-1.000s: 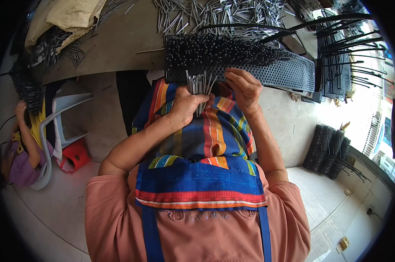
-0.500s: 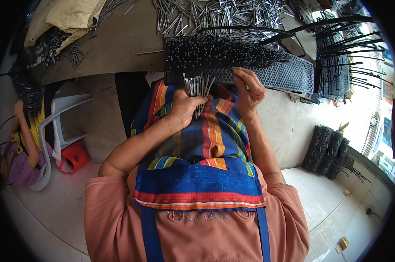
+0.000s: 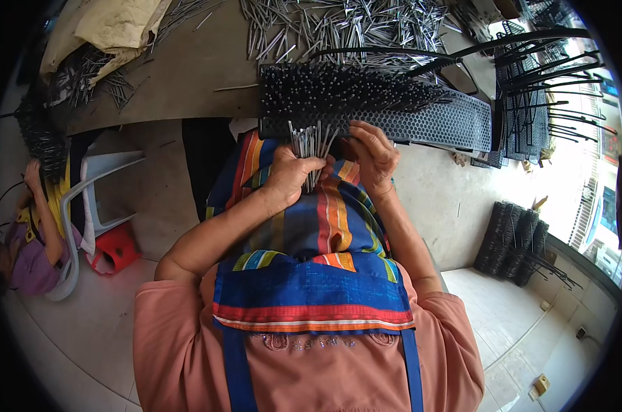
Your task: Assembling metal brushes by manually inserting thin metal wires into a pre-drilled frame.
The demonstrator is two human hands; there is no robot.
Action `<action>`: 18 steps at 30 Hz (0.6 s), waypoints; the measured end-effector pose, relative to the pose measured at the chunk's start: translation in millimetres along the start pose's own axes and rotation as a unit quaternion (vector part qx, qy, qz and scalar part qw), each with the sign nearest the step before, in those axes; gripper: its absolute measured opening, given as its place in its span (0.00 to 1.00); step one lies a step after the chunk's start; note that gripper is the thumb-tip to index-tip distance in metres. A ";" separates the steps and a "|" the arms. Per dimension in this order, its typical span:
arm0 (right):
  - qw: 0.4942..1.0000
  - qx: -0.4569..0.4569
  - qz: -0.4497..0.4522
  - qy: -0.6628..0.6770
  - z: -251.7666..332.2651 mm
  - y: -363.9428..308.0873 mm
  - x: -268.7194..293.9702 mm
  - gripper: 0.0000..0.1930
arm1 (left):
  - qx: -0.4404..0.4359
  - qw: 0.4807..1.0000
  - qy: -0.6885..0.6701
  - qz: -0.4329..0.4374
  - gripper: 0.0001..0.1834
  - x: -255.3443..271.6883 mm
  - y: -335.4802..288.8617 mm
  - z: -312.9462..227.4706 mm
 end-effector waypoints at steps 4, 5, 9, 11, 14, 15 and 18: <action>0.997 -0.061 -0.051 0.002 1.1 32.9 0.8 0.09 | 0.017 0.999 0.023 0.025 0.13 0.9 -1.0 5.4; 0.994 -0.085 -0.011 -0.064 0.3 42.3 -3.2 0.08 | 0.015 0.999 0.026 0.024 0.13 0.5 -0.5 5.6; 0.992 -0.092 -0.013 -0.088 -10.5 52.2 -8.9 0.06 | 0.011 0.999 0.036 0.032 0.13 -1.7 0.3 3.1; 0.994 -0.082 -0.027 -0.064 -12.0 53.0 -11.3 0.07 | 0.015 0.999 0.026 0.024 0.13 0.9 1.6 4.2; 0.987 -0.071 0.024 -0.140 -11.5 53.7 -19.6 0.07 | 0.020 1.000 0.001 0.005 0.13 2.7 2.4 3.6; 0.989 -0.084 0.012 -0.120 -9.1 52.9 -18.3 0.06 | 0.021 1.000 -0.014 -0.005 0.13 3.8 2.5 3.2; 0.992 -0.076 0.002 -0.102 -10.6 49.5 -12.3 0.05 | 0.023 0.999 -0.029 -0.006 0.13 3.9 3.4 1.7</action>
Point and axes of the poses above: each hand's wrist, its own y-axis towards the middle knuckle, its own x-axis out of the back of the hand, z = x × y, the point moved 6 cm from there along y, towards the middle knuckle, and after that the axes turned 15 degrees about -z, right-handed, at the moved point
